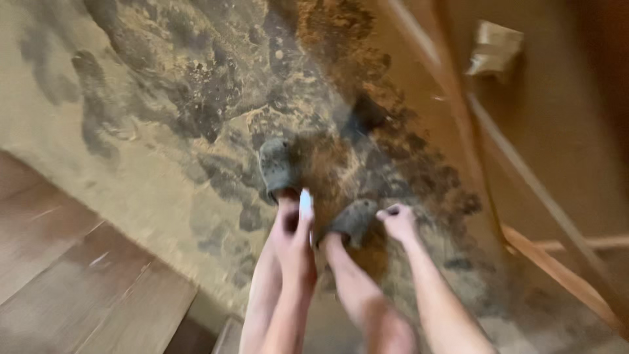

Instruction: The person sands a large wooden board with sandpaper, then scoops wood filler from a can onto a putty knife and spreads it into a groove on the board. The person also uses a utility knife to scrape a small packet and applies filler to the board.

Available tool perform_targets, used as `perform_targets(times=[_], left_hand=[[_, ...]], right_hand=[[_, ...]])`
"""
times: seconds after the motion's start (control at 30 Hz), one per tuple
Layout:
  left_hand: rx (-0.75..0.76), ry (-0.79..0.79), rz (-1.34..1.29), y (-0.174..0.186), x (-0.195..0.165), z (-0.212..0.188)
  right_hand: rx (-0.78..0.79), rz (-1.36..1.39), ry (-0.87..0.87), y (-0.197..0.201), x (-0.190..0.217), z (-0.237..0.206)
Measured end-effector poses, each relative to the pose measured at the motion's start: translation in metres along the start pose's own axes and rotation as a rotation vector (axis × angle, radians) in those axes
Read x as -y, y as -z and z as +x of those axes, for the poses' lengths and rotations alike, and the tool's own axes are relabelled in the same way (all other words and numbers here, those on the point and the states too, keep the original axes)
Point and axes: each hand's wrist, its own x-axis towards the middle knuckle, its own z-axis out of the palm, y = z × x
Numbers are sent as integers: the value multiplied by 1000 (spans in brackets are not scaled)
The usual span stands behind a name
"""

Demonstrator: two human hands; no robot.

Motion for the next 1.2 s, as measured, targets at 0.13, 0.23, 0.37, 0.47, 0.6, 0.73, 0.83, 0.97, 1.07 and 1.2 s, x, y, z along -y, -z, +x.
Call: perform_targets(times=[0.13,0.23,0.37,0.47,0.6,0.73,0.83,0.97,1.07,1.2], left_hand=[[-74,158,-52,54,67,23],[-174,450,-384,94,123,45],[-72,277,-84,153,159,53],[4,239,37,186,147,67],[103,187,22,175,116,113],[110,23,216,106,81,102],[-45,119,-1,45,52,69],[-50,64,-73,1,9,33],[-3,26,-51,-7,-29,-22],[114,-46,1,-19,-108,-93]], right_hand=[[-154,230,-102,-38,34,107],[-249,259,-246,-63,65,183],[-361,157,-378,-93,94,244],[-382,129,-516,-102,101,255],[-335,182,-478,-89,114,251],[-284,637,-134,-61,125,220],[-115,972,198,-33,106,144],[104,1387,367,43,94,8],[267,1661,269,107,93,-88],[204,1566,63,169,79,-190]])
